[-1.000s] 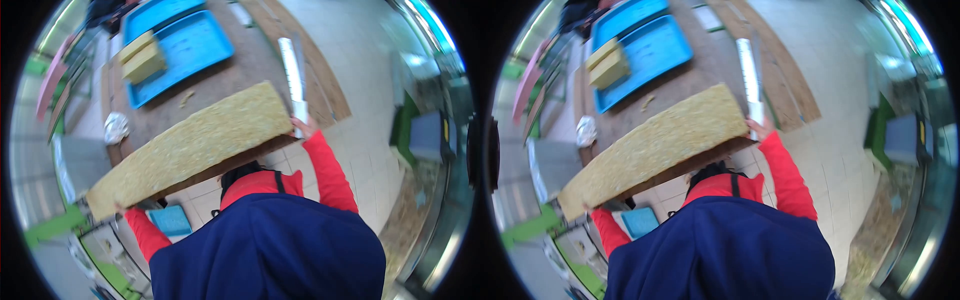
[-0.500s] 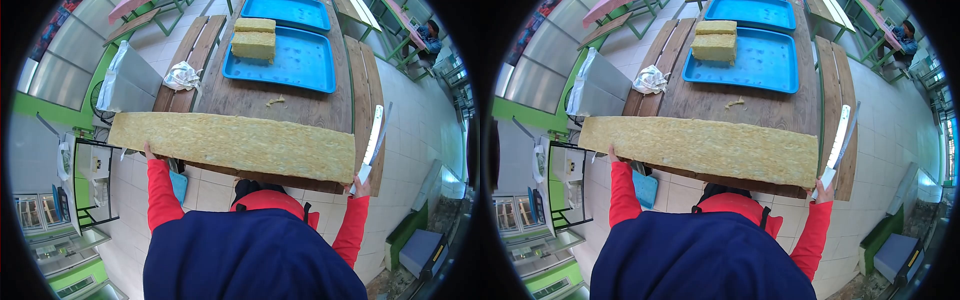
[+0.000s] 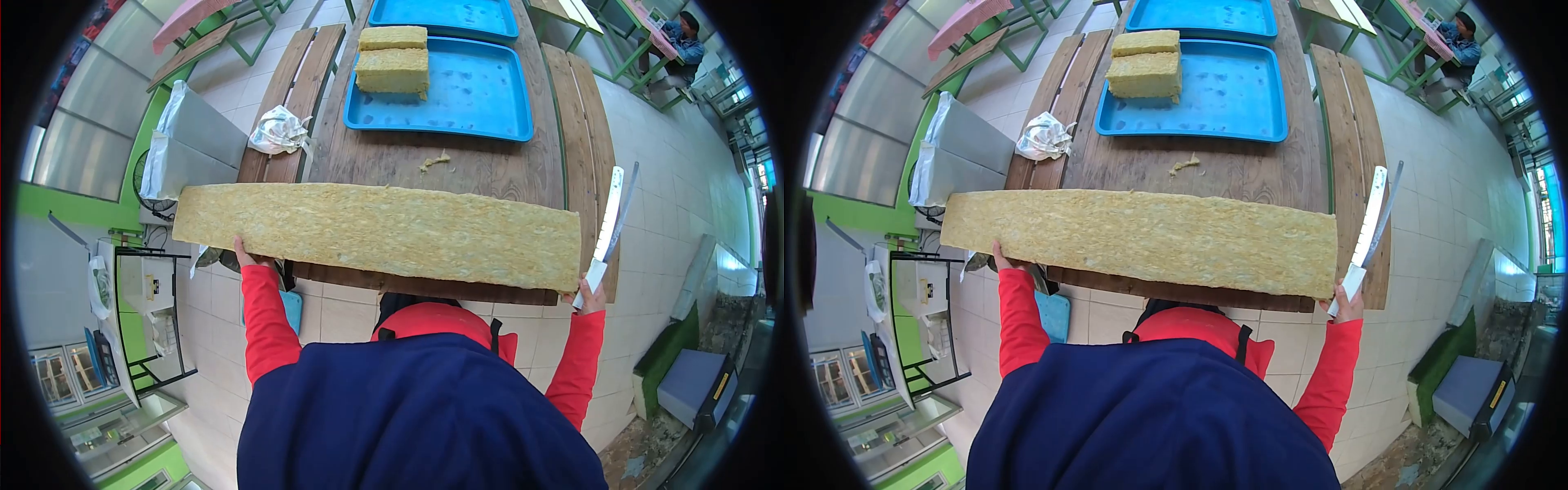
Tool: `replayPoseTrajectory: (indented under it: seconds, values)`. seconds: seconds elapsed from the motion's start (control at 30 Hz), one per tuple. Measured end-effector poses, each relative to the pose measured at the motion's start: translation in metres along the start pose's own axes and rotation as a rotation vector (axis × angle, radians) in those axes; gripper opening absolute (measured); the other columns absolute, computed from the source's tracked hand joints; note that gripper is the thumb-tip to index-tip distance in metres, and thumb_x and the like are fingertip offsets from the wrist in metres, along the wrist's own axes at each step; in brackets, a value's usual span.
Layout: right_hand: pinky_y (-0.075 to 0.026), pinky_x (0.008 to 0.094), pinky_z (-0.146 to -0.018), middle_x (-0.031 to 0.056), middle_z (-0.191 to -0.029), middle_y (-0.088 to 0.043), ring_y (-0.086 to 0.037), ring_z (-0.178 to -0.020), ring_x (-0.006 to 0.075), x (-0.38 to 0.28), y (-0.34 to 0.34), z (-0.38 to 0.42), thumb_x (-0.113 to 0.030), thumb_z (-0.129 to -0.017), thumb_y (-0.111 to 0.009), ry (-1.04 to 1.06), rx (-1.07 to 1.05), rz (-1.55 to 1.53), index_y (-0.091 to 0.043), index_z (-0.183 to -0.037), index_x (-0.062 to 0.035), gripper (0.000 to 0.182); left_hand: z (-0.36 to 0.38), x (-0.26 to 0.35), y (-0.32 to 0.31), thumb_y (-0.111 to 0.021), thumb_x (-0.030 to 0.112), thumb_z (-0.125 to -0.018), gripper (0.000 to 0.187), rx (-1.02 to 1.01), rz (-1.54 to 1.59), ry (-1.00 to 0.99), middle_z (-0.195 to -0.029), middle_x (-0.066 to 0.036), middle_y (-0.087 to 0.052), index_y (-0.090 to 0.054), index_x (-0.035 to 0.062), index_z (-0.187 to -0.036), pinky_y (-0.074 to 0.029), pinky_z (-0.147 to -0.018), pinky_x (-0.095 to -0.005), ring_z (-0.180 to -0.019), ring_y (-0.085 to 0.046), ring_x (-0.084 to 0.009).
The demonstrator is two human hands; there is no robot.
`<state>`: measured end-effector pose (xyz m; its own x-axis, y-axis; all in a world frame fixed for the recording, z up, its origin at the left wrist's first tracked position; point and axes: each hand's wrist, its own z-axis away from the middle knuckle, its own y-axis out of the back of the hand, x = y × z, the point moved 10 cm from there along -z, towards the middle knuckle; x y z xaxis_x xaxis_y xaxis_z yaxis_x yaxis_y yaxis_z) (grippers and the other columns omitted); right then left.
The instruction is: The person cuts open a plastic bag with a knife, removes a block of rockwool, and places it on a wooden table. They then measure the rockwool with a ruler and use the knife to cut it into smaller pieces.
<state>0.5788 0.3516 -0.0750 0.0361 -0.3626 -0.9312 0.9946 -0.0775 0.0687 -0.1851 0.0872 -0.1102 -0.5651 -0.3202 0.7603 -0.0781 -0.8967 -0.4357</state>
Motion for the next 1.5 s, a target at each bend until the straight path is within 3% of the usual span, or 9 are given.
replayPoseTrajectory:
  seconds: [0.07,0.1,0.33,0.43,0.47,0.53,1.17,1.4,1.5]
  values:
    - [-0.055,0.0304,-0.05,0.009,-0.094,-0.055,-0.06,-0.076,0.0199,-0.001,-0.006,0.002,-0.016,-0.086,-0.053,0.01,0.001,0.003,-0.043,-0.111,-0.0042,0.03,0.001,0.002,-0.004,-0.055,0.053,-0.077,0.067,-0.001,-0.006,0.0,-0.123,-0.009,-0.049,-0.04,0.0134,-0.128,-0.041,-0.089,-0.0487,-0.11,-0.049,-0.0304]
    - [-0.054,0.0339,-0.06,0.0023,-0.093,-0.053,-0.056,-0.081,0.0145,-0.001,-0.011,0.004,-0.021,-0.085,-0.057,-0.022,-0.058,0.025,-0.048,-0.108,-0.0106,0.026,0.002,0.002,-0.003,-0.054,0.053,-0.077,0.067,0.016,-0.014,0.013,-0.123,-0.009,-0.049,-0.04,0.0133,-0.128,-0.041,-0.089,-0.0485,-0.11,-0.049,-0.0303]
    - [-0.054,0.032,-0.057,0.0036,-0.09,-0.055,-0.057,-0.079,0.0146,-0.01,-0.02,0.009,-0.021,-0.085,-0.058,0.009,-0.015,-0.023,-0.049,-0.107,-0.0082,0.027,-0.023,-0.001,0.015,-0.053,0.054,-0.076,0.066,-0.015,-0.018,0.021,-0.123,-0.009,-0.049,-0.041,0.0131,-0.127,-0.041,-0.089,-0.0494,-0.11,-0.049,-0.0303]
    - [-0.055,0.0356,-0.063,0.0064,-0.101,-0.053,-0.057,-0.09,0.0202,-0.002,-0.018,0.003,-0.027,-0.083,-0.059,-0.011,-0.034,-0.013,-0.045,-0.114,-0.0066,0.04,-0.017,0.004,0.013,-0.052,0.054,-0.076,0.066,-0.006,-0.086,0.018,-0.123,-0.009,-0.05,-0.042,0.0132,-0.127,-0.042,-0.087,-0.0497,-0.109,-0.05,-0.0303]
    - [-0.055,0.0314,-0.059,0.0038,-0.091,-0.054,-0.057,-0.078,0.0147,-0.009,-0.022,0.003,-0.022,-0.083,-0.06,0.03,-0.01,-0.022,-0.05,-0.11,-0.0072,0.032,-0.019,0.004,0.014,-0.052,0.054,-0.076,0.066,-0.004,-0.09,0.023,-0.123,-0.009,-0.05,-0.042,0.0132,-0.127,-0.042,-0.086,-0.0497,-0.109,-0.05,-0.0304]
    - [-0.056,0.0344,-0.063,0.0064,-0.098,-0.054,-0.058,-0.088,0.0188,0.001,-0.025,-0.003,-0.023,-0.083,-0.059,-0.003,-0.043,0.051,-0.047,-0.112,-0.0056,0.035,-0.027,0.006,0.02,-0.052,0.055,-0.076,0.066,0.012,-0.088,-0.003,-0.123,-0.009,-0.05,-0.043,0.0133,-0.126,-0.043,-0.086,-0.05,-0.109,-0.05,-0.0308]
    - [-0.055,0.0365,-0.064,0.0053,-0.103,-0.056,-0.057,-0.091,0.0178,0.009,-0.048,-0.008,-0.019,-0.087,-0.055,-0.085,-0.094,-0.075,-0.047,-0.11,-0.0063,0.027,-0.034,0.016,0.031,-0.043,0.059,-0.079,0.065,0.131,-0.192,-0.055,-0.125,-0.008,-0.049,-0.043,0.0154,-0.127,-0.044,-0.082,-0.0497,-0.109,-0.05,-0.0301]
    - [-0.053,0.0404,-0.072,0.0164,-0.112,-0.054,-0.056,-0.1,0.0239,0.003,-0.046,-0.005,-0.015,-0.09,-0.049,-0.146,-0.147,-0.205,-0.035,-0.119,-0.0054,0.033,0.01,0.004,0.014,-0.038,0.072,-0.074,0.079,0.167,-0.209,-0.022,-0.128,-0.011,-0.045,-0.039,0.0162,-0.13,-0.044,-0.083,-0.055,-0.113,-0.046,-0.0343]
    - [-0.053,0.0393,-0.073,0.0186,-0.112,-0.054,-0.057,-0.098,0.025,0.004,-0.042,-0.006,-0.015,-0.09,-0.048,-0.174,-0.163,-0.206,-0.035,-0.118,-0.0046,0.033,0.012,-0.011,0.014,-0.05,0.071,-0.069,0.089,0.11,-0.117,0.053,-0.127,-0.016,-0.043,-0.028,0.0152,-0.135,-0.043,-0.084,-0.0564,-0.112,-0.045,-0.0356]
